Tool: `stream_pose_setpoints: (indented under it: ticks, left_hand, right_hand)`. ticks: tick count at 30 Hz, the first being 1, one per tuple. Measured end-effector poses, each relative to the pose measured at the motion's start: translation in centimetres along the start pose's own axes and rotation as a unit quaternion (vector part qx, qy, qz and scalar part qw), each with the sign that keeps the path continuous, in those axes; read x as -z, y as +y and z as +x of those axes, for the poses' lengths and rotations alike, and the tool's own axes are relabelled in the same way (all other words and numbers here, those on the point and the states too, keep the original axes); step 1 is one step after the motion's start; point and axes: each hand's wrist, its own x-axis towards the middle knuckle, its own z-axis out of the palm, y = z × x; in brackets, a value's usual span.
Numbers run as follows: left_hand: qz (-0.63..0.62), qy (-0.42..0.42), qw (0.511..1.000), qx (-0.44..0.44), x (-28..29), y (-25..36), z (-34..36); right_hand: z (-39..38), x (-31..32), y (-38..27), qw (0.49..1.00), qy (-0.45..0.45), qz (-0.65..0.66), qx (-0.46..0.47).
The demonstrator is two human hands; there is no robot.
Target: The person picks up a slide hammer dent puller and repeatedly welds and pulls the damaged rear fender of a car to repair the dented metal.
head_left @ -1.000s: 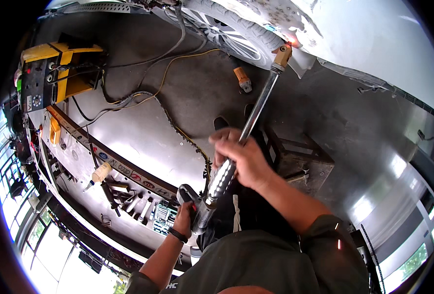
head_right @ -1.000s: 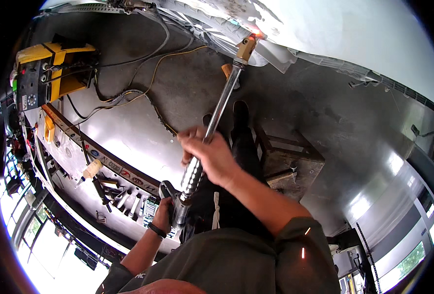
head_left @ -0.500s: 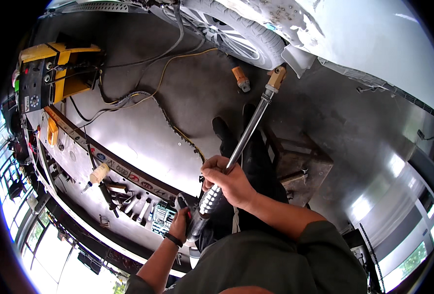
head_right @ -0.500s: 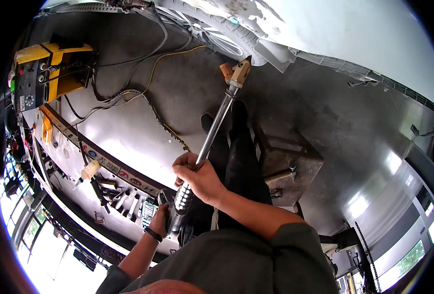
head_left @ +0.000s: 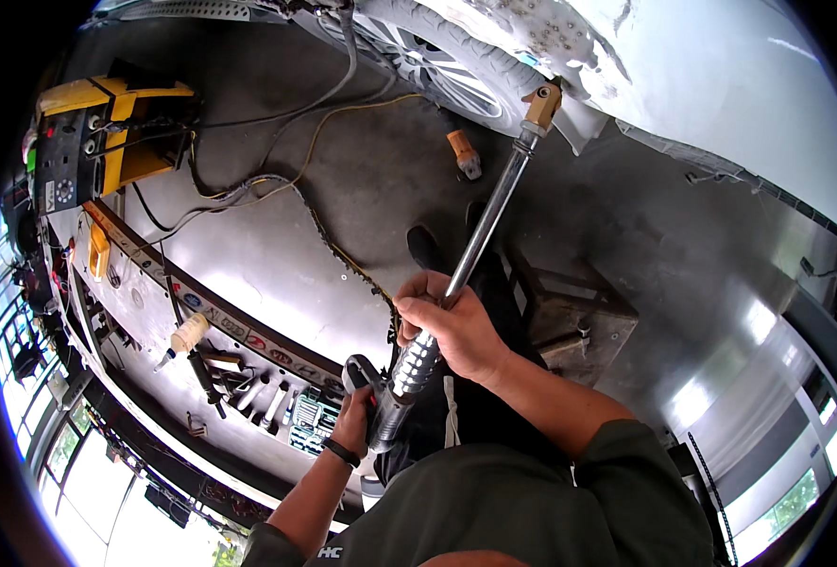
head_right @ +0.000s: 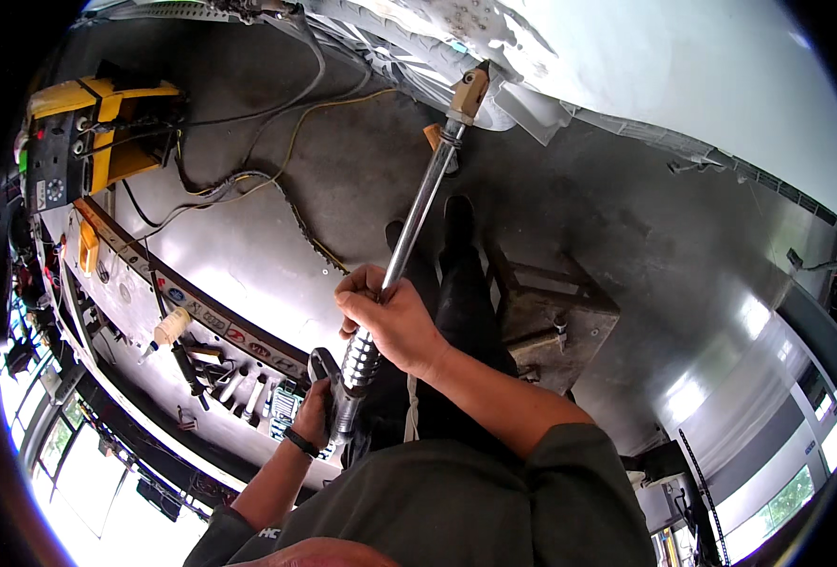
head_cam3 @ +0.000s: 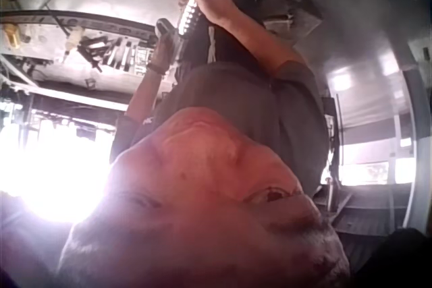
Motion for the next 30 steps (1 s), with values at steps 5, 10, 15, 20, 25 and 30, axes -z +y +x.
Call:
stream_pose_setpoints:
  ticks: [5, 10, 15, 20, 25, 30]
  left_hand:
    - [0.09, 0.122, 0.981, 0.123, -5.1, 7.5, -2.6]
    - [-0.152, 0.026, 0.975, 0.157, -3.9, 6.8, -2.0]
    - [-0.029, 0.041, 0.995, 0.091, -2.8, 4.0, -1.8]
    - [0.109, 0.003, 0.993, 0.037, -2.6, 4.0, -1.7]
    - [0.231, 0.013, 0.972, -0.029, -1.6, 2.8, -1.6]
    - [0.326, 0.01, 0.943, -0.07, -2.7, 4.3, -2.5]
  right_hand:
    - [0.1, -0.2, 0.1, 1.0, 0.0, 0.013, -0.007]
    - [0.1, -0.5, 0.1, 1.0, 0.011, 0.012, 0.004]
    - [0.0, -0.9, -0.2, 1.0, 0.011, 0.023, -0.008]
    - [0.3, -0.8, -0.2, 1.0, 0.007, 0.018, -0.014]
    - [0.3, -0.8, 0.0, 1.0, 0.006, 0.021, -0.014]
    - [0.3, -0.7, 0.1, 1.0, 0.008, 0.014, -0.009]
